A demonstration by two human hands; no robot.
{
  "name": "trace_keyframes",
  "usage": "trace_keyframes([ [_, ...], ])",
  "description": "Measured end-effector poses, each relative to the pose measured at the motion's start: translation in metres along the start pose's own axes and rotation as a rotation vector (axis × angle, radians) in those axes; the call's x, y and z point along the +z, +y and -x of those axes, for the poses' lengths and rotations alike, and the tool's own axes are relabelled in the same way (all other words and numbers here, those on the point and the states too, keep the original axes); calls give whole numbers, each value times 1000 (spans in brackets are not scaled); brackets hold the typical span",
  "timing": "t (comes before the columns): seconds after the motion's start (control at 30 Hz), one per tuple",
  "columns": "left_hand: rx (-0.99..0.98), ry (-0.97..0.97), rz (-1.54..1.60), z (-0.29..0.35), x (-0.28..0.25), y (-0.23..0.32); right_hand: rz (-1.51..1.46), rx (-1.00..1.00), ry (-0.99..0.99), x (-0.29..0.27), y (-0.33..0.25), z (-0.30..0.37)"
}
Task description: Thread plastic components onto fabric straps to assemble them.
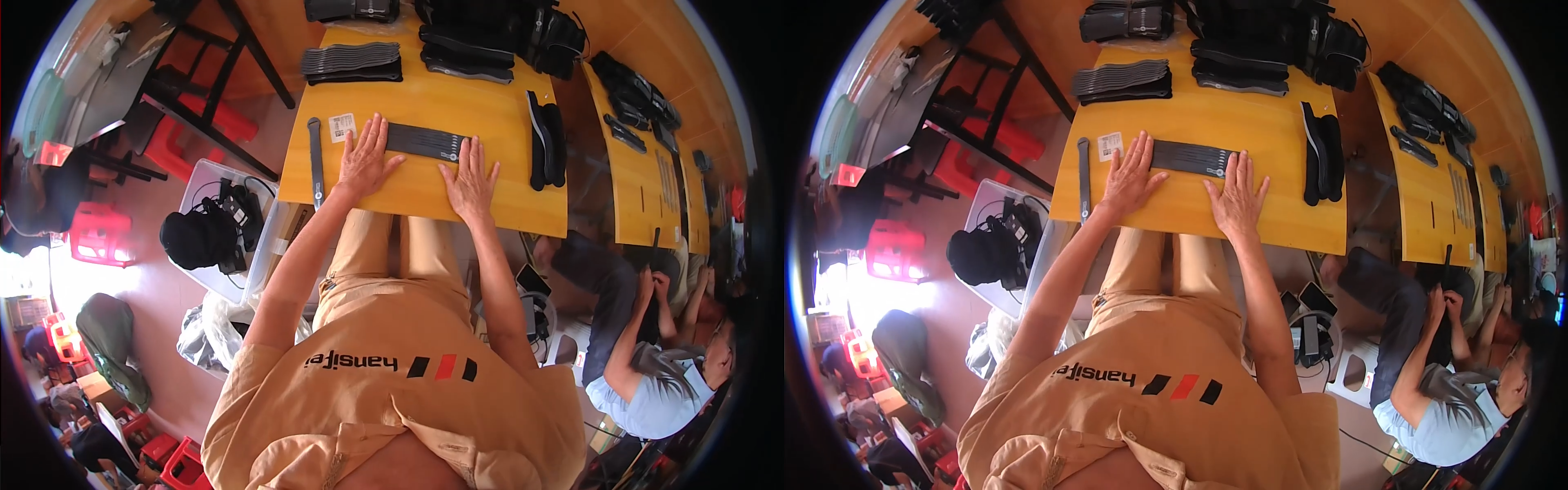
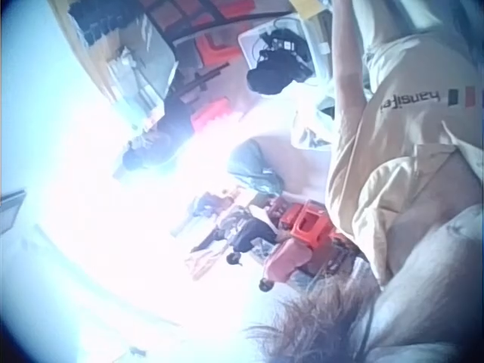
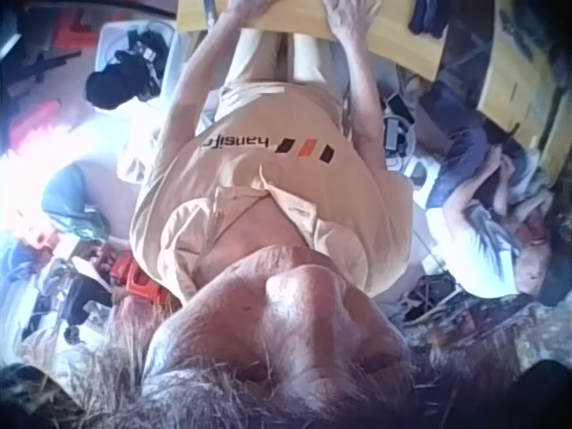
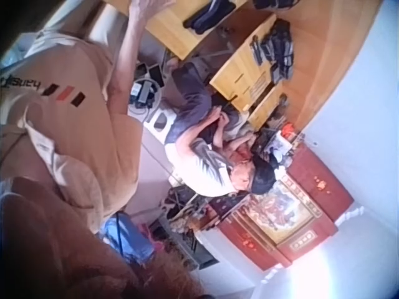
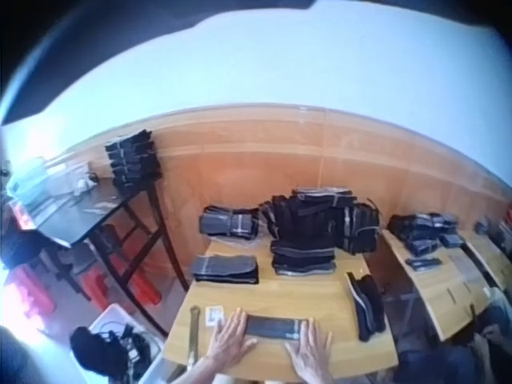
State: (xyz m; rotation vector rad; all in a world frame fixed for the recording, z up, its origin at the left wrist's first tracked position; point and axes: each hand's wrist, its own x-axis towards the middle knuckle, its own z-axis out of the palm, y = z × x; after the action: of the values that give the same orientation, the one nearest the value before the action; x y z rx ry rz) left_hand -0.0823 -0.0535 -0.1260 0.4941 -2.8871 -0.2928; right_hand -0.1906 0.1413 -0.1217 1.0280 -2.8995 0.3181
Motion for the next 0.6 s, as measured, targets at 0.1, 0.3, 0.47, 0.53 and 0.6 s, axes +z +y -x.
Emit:
trace_keyframes([
  [0.1, -83, 72, 59, 6, -4, 5, 6, -2, -21, 0, 1, -1],
  [0.3, -254, 450, 477, 71, -66, -3, -266, -150, 227, -12, -10, 17],
  [0.47, -753, 686, 1153, 149, -56, -46, -526, -571, 129, -22, -103, 39],
  [0.53, -919, 678, 1372, 167, -45, -48, -516, -723, 90, -15, -138, 44],
  [0.6, -1071, 531, 1720, 176, -35, -45, -463, -833, 134, -6, -159, 38],
])
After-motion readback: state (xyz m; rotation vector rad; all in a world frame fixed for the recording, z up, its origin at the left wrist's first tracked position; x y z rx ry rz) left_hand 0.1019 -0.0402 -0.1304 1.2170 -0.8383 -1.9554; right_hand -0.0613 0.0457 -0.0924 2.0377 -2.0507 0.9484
